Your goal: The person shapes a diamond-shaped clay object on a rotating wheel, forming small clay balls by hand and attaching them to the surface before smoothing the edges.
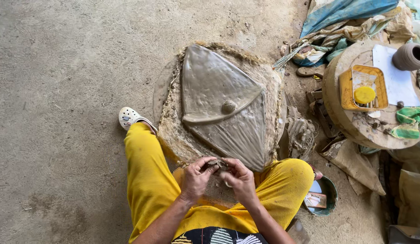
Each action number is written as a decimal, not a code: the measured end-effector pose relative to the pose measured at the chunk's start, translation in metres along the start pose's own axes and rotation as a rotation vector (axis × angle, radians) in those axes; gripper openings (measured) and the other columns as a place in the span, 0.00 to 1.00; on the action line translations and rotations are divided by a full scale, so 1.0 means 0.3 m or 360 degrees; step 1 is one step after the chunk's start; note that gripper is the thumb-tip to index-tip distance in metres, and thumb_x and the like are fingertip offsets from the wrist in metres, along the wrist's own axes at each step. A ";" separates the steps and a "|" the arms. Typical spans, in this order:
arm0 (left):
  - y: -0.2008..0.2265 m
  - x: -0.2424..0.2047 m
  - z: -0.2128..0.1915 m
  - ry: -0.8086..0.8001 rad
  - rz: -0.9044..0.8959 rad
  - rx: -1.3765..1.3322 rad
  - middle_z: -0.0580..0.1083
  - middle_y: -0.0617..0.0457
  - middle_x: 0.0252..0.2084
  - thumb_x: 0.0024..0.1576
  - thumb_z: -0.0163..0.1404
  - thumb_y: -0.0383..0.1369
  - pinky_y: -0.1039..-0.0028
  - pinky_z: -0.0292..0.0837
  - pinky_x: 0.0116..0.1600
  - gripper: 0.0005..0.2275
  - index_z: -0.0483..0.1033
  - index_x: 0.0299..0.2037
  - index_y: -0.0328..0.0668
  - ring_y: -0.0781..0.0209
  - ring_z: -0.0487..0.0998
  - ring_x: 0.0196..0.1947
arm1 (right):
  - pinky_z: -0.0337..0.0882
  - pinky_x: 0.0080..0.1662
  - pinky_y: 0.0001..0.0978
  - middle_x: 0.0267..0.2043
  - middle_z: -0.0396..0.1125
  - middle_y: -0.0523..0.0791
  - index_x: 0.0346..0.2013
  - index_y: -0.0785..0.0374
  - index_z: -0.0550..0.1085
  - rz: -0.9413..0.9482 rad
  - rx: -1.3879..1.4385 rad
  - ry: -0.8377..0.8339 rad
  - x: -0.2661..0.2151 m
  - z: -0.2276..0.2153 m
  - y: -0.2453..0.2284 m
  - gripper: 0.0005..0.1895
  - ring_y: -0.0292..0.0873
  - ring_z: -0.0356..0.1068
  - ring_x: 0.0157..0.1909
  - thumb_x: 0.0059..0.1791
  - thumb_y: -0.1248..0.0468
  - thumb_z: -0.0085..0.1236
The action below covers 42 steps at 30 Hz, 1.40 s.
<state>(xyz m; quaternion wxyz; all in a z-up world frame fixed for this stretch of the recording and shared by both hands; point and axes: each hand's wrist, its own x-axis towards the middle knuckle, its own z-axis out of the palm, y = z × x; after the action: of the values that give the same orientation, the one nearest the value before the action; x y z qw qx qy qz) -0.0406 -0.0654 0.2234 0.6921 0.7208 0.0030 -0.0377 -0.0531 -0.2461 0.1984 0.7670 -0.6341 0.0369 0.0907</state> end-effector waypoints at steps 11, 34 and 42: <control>0.101 -0.015 -0.014 -0.0023 0.0548 0.0455 0.70 0.36 0.61 0.51 0.62 0.32 0.61 0.71 0.61 0.34 0.62 0.68 0.31 0.44 0.72 0.59 | 0.78 0.42 0.31 0.45 0.76 0.49 0.57 0.72 0.73 0.0287 0.0451 -0.0011 0.043 0.012 -0.049 0.23 0.38 0.75 0.40 0.47 0.71 0.63; 0.079 0.005 -0.051 -0.0267 0.0706 0.0565 0.73 0.42 0.60 0.48 0.62 0.25 0.66 0.77 0.60 0.27 0.72 0.62 0.40 0.48 0.76 0.58 | 0.75 0.35 0.25 0.40 0.76 0.50 0.52 0.71 0.75 0.0625 0.0695 -0.0103 0.055 -0.047 -0.051 0.15 0.36 0.72 0.32 0.52 0.66 0.59; 0.100 0.024 -0.054 -0.0225 0.0775 0.0744 0.75 0.47 0.58 0.51 0.63 0.29 0.67 0.77 0.62 0.24 0.74 0.59 0.42 0.51 0.78 0.58 | 0.76 0.36 0.25 0.39 0.76 0.48 0.53 0.71 0.75 0.0511 0.0535 -0.0172 0.054 -0.034 -0.087 0.17 0.34 0.74 0.33 0.49 0.70 0.61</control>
<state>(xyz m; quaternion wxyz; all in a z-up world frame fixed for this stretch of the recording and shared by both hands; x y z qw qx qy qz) -0.0308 -0.0507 0.2534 0.4954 0.8350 -0.2258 0.0791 -0.0319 -0.2593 0.2190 0.8385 -0.4775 0.1108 0.2380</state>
